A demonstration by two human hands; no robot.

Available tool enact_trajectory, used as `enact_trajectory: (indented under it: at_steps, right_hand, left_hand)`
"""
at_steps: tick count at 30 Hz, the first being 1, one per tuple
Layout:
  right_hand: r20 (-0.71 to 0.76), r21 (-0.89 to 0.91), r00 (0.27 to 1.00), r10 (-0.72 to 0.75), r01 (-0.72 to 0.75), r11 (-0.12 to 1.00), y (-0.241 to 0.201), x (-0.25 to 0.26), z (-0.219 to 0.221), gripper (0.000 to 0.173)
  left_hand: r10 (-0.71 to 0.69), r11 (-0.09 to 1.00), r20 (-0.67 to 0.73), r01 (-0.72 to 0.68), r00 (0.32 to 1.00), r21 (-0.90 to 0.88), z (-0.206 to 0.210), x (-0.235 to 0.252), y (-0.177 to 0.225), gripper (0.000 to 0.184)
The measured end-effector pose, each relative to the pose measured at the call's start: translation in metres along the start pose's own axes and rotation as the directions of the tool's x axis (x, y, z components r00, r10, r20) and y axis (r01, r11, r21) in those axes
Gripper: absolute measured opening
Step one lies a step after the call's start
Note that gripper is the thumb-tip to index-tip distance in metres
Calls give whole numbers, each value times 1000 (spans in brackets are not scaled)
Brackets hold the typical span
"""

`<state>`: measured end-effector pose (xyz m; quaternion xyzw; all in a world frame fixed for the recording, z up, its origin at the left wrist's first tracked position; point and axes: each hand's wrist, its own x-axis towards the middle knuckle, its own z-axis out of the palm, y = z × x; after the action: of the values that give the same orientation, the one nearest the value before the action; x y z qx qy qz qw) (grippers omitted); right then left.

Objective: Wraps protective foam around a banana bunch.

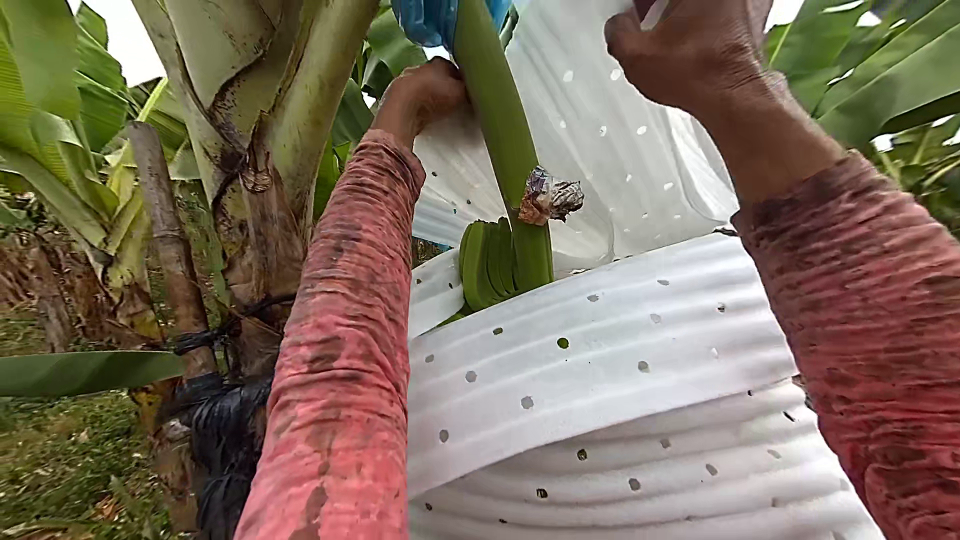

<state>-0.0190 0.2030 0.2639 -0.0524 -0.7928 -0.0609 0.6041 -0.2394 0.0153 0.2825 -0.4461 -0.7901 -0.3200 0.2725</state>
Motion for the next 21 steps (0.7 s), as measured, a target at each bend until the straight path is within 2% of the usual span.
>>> enact_trajectory:
  at_steps: [2,4,7,10,13,16,18,19,21]
  right_hand:
    - [136,-43,991,-3,9,999,-4,-7,-11,43]
    - [174,-33,985,-11,17,999,-6,-9,-17,43]
    - [91,62,996,-17,11,998,-11,5,-22,36]
    - [68,115,998,-8,0,993,-24,10,-25,29]
    - [109,129,991,-74,60,990,-37,-10,-23,27]
    - [156,35,970,-188,185,982,-57,-32,-15,28]
    - [154,43,959,-237,233,971,-69,-39,-2,23]
    - [162,61,954,-253,246,967,-75,-42,5,22]
    - [192,105,944,-267,250,962,-84,-45,17,22]
  left_hand:
    - [13,989,65,-3,998,-150,0,-7,-3,24]
    - [-21,980,-3,21,1000,-195,-5,-11,-1,26]
    - [-150,976,-197,113,969,-186,-22,3,4,42]
    - [-197,956,-305,114,932,-270,-18,9,8,43]
    - [-179,943,-254,92,950,-319,-16,-4,8,43]
    - [-151,874,-151,61,977,-483,-28,-30,15,29]
    - [-104,811,-110,20,988,-585,-35,-48,33,18]
    - [-75,807,-89,8,993,-590,-38,-58,43,24]
    - [-83,871,-57,45,995,-488,-41,-65,52,48]
